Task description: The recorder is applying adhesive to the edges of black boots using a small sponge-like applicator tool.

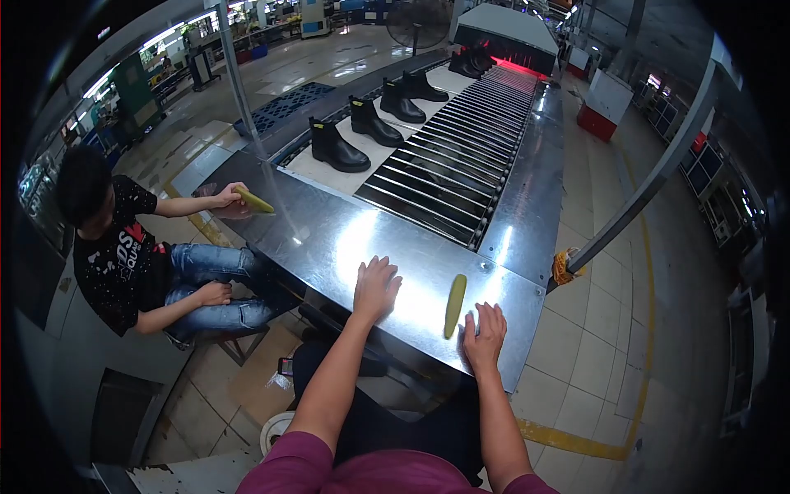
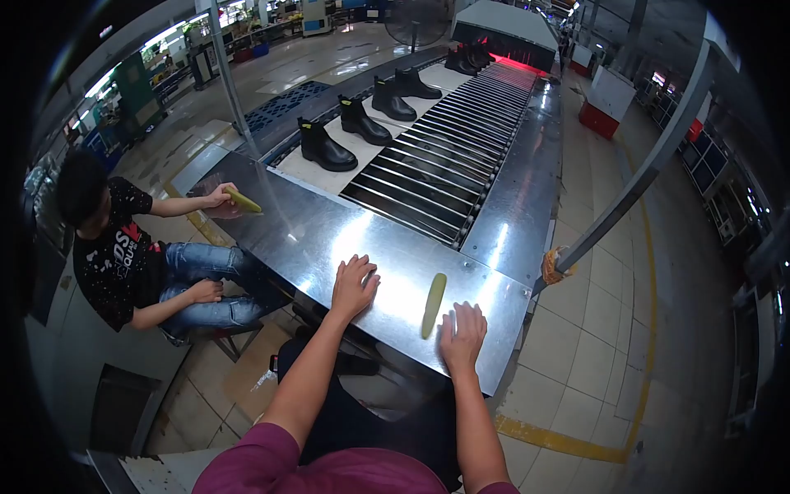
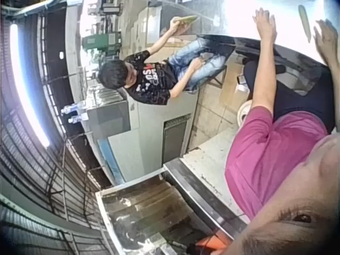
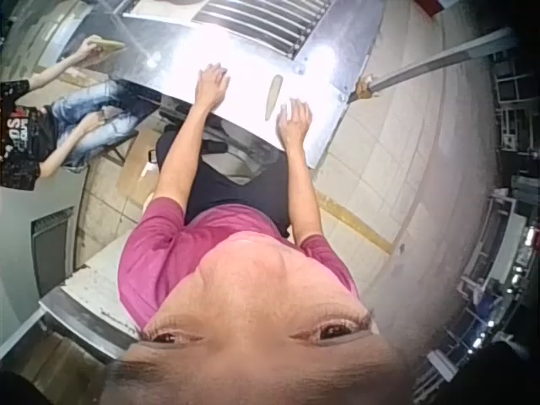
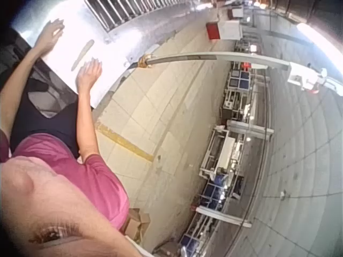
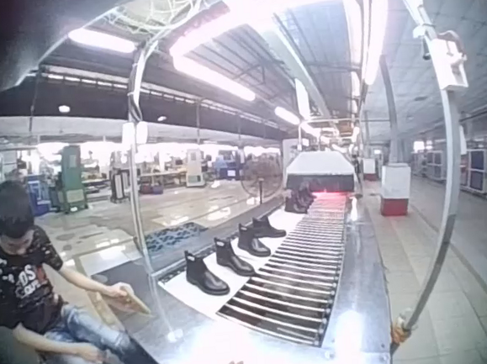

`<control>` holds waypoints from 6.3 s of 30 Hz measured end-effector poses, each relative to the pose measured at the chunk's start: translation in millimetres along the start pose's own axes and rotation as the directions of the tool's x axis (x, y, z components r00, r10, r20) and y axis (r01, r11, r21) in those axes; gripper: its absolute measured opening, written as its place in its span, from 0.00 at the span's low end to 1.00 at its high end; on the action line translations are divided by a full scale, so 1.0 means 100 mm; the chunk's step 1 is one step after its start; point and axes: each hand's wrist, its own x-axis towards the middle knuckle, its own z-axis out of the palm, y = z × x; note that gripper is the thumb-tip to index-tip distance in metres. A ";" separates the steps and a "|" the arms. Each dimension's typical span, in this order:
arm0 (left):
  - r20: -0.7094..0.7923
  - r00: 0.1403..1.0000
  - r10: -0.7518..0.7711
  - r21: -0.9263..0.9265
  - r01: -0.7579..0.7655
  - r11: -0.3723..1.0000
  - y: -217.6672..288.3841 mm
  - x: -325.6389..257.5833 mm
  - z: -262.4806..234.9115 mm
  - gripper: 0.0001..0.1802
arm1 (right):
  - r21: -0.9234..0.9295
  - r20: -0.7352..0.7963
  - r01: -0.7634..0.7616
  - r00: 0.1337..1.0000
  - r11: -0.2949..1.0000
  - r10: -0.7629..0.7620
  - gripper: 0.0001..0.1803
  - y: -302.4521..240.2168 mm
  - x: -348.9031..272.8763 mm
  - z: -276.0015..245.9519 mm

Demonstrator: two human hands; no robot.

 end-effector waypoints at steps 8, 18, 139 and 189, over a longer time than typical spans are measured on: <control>0.016 1.000 -0.017 0.010 0.017 1.000 0.02 0.01 -0.01 0.18 | -0.060 0.178 0.112 0.979 0.992 -0.100 0.31 -0.20 0.02 -0.09; 0.012 1.000 -0.010 -0.012 0.010 1.000 0.03 0.00 0.00 0.18 | -0.099 -0.165 -0.142 0.978 0.985 0.124 0.19 0.11 0.00 0.04; 0.003 0.996 -0.087 0.004 0.087 0.996 -0.05 -0.04 0.05 0.18 | 0.001 0.080 0.102 0.992 0.995 -0.102 0.24 -0.02 0.04 -0.02; 0.048 0.999 -0.016 -0.079 0.020 0.997 0.59 -1.92 -0.28 0.44 | -0.030 -0.019 0.122 0.992 0.992 -0.123 0.22 0.00 0.06 0.02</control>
